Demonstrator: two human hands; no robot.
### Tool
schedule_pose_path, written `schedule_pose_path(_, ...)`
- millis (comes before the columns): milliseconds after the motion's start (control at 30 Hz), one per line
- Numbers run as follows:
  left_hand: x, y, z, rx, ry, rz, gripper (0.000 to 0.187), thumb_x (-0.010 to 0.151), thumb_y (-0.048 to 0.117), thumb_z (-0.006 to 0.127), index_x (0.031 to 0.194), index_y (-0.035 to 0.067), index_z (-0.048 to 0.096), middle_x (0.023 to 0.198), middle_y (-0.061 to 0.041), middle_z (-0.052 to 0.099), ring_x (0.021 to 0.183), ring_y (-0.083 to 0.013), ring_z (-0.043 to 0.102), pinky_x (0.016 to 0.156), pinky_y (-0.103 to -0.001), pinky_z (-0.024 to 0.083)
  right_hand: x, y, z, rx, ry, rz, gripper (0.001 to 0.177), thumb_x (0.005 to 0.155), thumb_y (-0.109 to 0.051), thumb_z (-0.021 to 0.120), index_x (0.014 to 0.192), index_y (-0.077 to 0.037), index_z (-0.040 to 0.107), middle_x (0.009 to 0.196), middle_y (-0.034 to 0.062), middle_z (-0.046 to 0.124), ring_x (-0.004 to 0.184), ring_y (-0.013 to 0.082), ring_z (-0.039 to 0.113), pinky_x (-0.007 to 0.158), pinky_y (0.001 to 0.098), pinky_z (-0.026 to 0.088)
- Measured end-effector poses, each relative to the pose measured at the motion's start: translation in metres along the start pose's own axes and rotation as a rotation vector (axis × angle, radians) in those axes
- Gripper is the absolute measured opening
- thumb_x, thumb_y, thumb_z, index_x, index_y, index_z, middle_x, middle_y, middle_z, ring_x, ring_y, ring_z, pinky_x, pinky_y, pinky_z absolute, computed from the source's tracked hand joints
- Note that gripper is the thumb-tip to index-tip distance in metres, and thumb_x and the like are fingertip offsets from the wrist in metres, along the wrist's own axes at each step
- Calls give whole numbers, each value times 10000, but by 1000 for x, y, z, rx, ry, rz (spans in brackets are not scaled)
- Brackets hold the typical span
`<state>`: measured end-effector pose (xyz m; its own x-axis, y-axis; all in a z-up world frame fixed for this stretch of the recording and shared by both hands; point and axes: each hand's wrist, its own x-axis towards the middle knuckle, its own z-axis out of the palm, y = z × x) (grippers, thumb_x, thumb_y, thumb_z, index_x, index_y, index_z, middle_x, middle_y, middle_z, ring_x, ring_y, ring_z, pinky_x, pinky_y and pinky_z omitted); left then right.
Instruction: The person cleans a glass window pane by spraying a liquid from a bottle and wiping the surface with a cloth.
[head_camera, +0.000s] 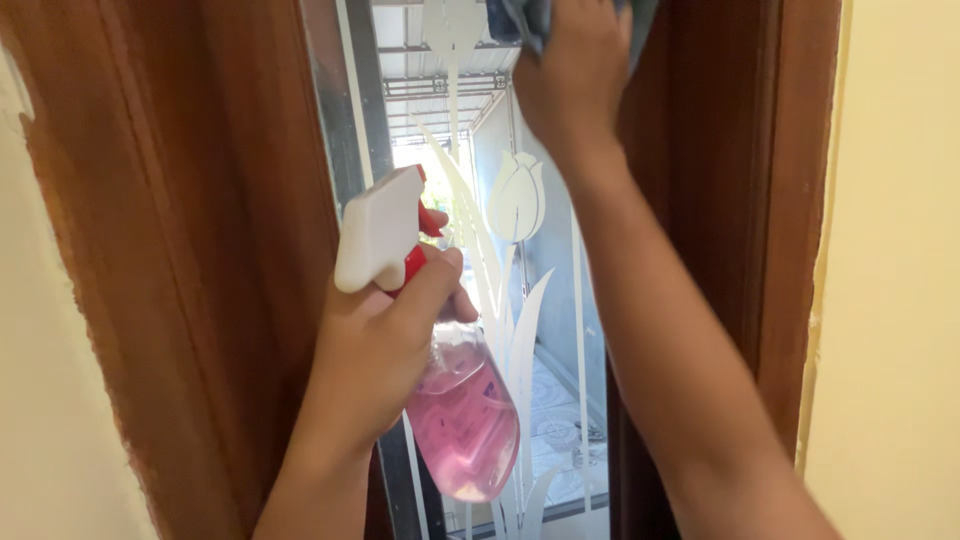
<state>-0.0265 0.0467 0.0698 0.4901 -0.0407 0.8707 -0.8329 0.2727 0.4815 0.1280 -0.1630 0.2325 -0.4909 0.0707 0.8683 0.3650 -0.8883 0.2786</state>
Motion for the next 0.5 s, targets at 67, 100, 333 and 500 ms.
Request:
schedule_pose_path(67, 6, 3, 2, -3, 5, -17, 356, 905, 45, 628, 1253, 8, 562, 949, -82, 619, 700, -140, 649, 639, -318, 591, -23, -21, -24, 0, 9, -33, 664, 804, -20, 743, 1431, -17, 526, 1371, 174, 609, 1281, 381, 548, 1087, 553, 353)
schedule_pose_path(100, 10, 6, 3, -5, 6, -25, 296, 915, 54, 638, 1200, -4, 582, 870, -91, 635, 695, -142, 653, 640, -322, 592, -34, -31, -35, -30, 7, -38, 706, 778, -28, 745, 1443, -15, 506, 1395, 182, 591, 1291, 384, 542, 1098, 552, 351)
schedule_pose_path(333, 47, 14, 25, -61, -60, 38, 263, 872, 73, 657, 1121, 1, 611, 787, -59, 650, 644, -132, 660, 617, -315, 587, -37, -51, -50, -138, -12, 122, 579, 735, -88, 817, 1256, -71, 563, 1238, 120, 620, 1157, 371, 562, 1009, 514, 367)
schedule_pose_path(500, 69, 13, 34, -50, -87, 69, 297, 872, 95, 652, 1143, -15, 603, 760, -74, 649, 630, -136, 664, 607, -305, 584, 17, -9, -3, -124, 99, 2, 455, 732, -47, 791, 1154, -89, 625, 1097, 101, 655, 1053, 361, 576, 912, 505, 395)
